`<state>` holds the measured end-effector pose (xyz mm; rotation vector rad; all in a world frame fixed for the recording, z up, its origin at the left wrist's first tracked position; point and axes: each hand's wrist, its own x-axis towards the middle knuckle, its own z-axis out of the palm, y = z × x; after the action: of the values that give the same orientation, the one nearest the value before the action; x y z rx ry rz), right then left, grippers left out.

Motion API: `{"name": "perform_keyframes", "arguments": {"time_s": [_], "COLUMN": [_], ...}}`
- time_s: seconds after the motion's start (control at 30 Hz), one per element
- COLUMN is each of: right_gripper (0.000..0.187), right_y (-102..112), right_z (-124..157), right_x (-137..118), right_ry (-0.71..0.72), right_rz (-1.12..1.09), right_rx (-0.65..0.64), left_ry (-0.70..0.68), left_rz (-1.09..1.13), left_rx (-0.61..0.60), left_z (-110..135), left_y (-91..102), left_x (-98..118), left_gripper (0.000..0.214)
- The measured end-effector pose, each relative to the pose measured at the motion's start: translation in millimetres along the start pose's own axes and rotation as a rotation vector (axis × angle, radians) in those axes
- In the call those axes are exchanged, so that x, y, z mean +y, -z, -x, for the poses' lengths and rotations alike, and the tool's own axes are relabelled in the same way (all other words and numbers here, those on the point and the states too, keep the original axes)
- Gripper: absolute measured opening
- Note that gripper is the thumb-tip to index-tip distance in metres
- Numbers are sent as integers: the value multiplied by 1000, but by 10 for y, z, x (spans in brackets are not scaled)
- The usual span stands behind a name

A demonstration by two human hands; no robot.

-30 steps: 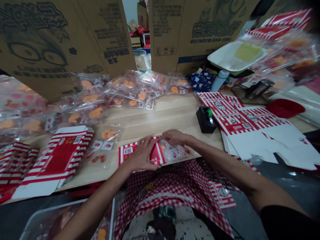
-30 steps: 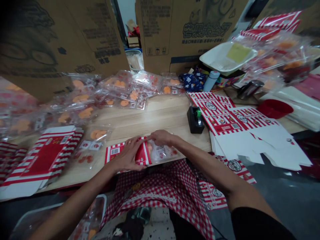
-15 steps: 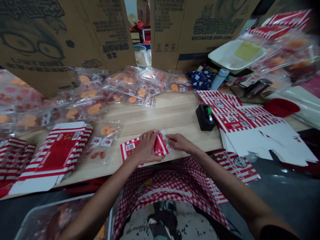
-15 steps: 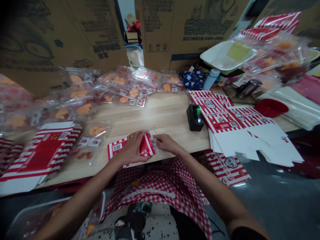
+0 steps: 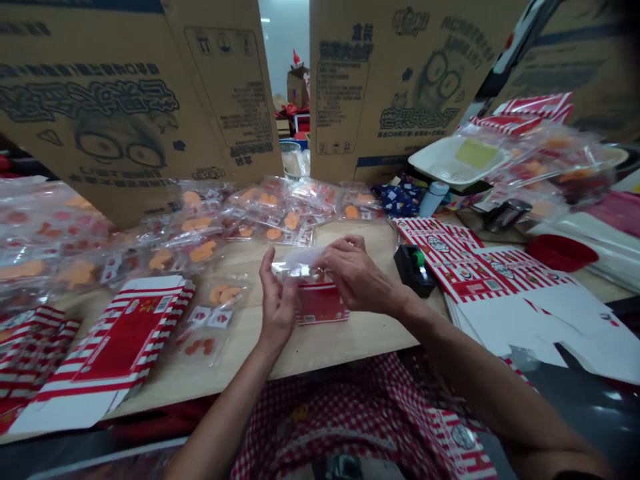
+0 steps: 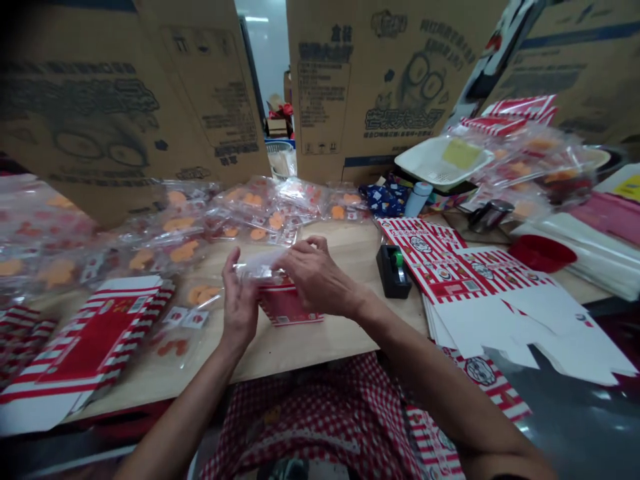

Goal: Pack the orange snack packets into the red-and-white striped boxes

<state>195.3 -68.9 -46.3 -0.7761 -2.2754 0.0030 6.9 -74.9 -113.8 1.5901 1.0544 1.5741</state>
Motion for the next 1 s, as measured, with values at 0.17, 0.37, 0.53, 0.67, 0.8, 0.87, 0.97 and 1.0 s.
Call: {"name": "perform_keyframes", "arguments": {"time_s": [0.17, 0.37, 0.53, 0.67, 0.8, 0.87, 0.97, 1.0], "right_gripper": [30, 56, 60, 30, 26, 33, 45, 47], "right_y": [-34, -115, -172, -27, 65, -5, -280, -399], "right_z": [109, 549, 702, 540, 487, 560, 728, 778], "right_x": [-112, -154, -188, -212, -140, -98, -79, -87], "right_ry": [67, -83, -199, -278, -306, -305, -366, -400], "right_rz": [37, 189, 226, 264, 85, -87, -260, -290], "right_rx": [-105, 107, 136, 91, 55, 113, 320, 395], "left_ry": [136, 176, 254, 288, 298, 285, 200, 157], "left_rz": [150, 158, 219, 158, 152, 174, 186, 176], "left_rx": [77, 94, 27, 110, 175, 179, 242, 267], "left_z": [35, -13, 18, 4, -23, -4, 60, 81], "left_y": [28, 0, -8, -64, -110, -126, -156, -170], "left_x": [77, 173, 225, 226, 231, 228, 208, 201], "left_gripper": [39, 29, 25, 13, 12, 8, 6, 9]}}
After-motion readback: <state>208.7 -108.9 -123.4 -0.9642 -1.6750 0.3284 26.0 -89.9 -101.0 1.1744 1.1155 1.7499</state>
